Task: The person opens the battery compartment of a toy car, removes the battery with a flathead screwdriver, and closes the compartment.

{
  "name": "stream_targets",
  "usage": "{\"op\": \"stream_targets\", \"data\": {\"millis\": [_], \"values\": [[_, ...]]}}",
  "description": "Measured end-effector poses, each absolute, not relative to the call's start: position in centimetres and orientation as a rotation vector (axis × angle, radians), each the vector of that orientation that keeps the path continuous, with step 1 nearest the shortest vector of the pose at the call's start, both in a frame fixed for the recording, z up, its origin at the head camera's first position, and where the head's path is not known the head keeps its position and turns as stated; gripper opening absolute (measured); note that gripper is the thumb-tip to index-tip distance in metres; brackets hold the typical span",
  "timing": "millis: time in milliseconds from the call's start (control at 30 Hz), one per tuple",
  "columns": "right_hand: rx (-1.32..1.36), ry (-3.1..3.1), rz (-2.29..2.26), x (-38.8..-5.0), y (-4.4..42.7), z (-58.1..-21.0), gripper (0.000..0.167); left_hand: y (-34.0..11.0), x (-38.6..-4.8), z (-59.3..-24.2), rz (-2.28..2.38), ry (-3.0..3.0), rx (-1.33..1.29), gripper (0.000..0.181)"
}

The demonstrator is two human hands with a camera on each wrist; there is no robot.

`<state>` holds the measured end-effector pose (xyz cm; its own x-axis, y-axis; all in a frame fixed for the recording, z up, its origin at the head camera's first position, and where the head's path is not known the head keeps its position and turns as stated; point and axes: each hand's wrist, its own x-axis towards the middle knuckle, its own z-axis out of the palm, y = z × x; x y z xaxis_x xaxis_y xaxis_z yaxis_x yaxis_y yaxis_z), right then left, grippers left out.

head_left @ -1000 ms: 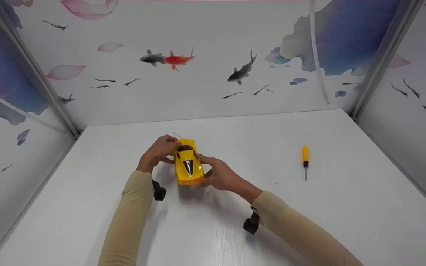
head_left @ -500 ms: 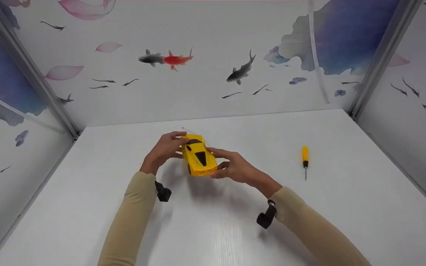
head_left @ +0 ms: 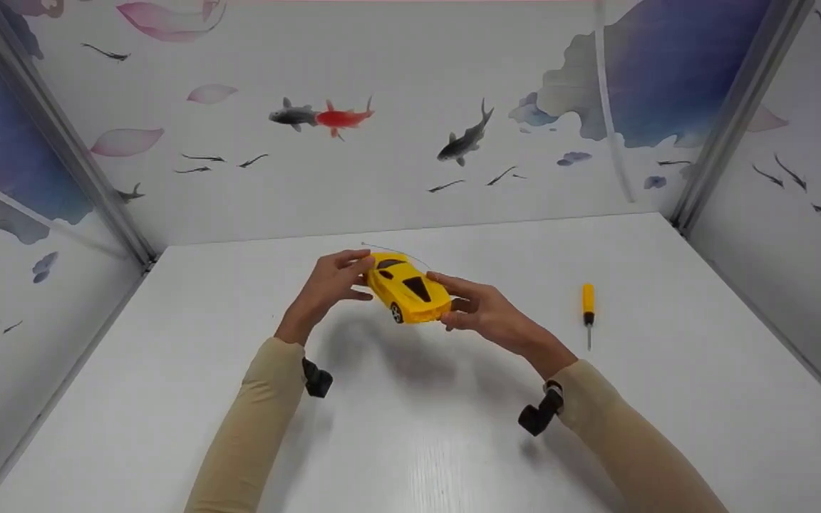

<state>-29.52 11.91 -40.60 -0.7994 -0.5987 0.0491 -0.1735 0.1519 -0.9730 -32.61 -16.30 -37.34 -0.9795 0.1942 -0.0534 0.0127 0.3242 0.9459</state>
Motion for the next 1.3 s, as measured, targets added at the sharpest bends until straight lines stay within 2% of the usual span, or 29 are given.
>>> {"op": "stream_targets", "data": {"millis": [300,500,667,967,1100,1300], "values": [[-0.746,2.086,-1.731,-29.8,14.1,-40.7,0.060,-16.5,-32.1,-38.1,1.590,2.463,0.465,0.063],[-0.682,2.067,-1.767,-29.5,14.7,-40.8,0.059,-16.3,-31.9,-38.8,1.489,2.534,0.512,0.070],[-0.689,2.028,-1.792,-29.3,15.2,-41.1,0.059,-15.9,-31.6,-39.1,1.472,2.611,0.502,0.060],[-0.869,1.697,-1.920,-29.3,16.6,-41.8,0.058,-15.1,-30.7,-39.7,1.542,2.842,0.606,0.039],[-0.919,1.505,-2.007,-29.5,17.0,-42.2,0.061,-14.8,-30.5,-39.8,1.557,2.907,0.649,0.037],[-0.939,1.207,-2.133,-29.5,17.4,-42.5,0.054,-14.4,-30.2,-39.8,1.552,2.955,0.641,0.042]]}}
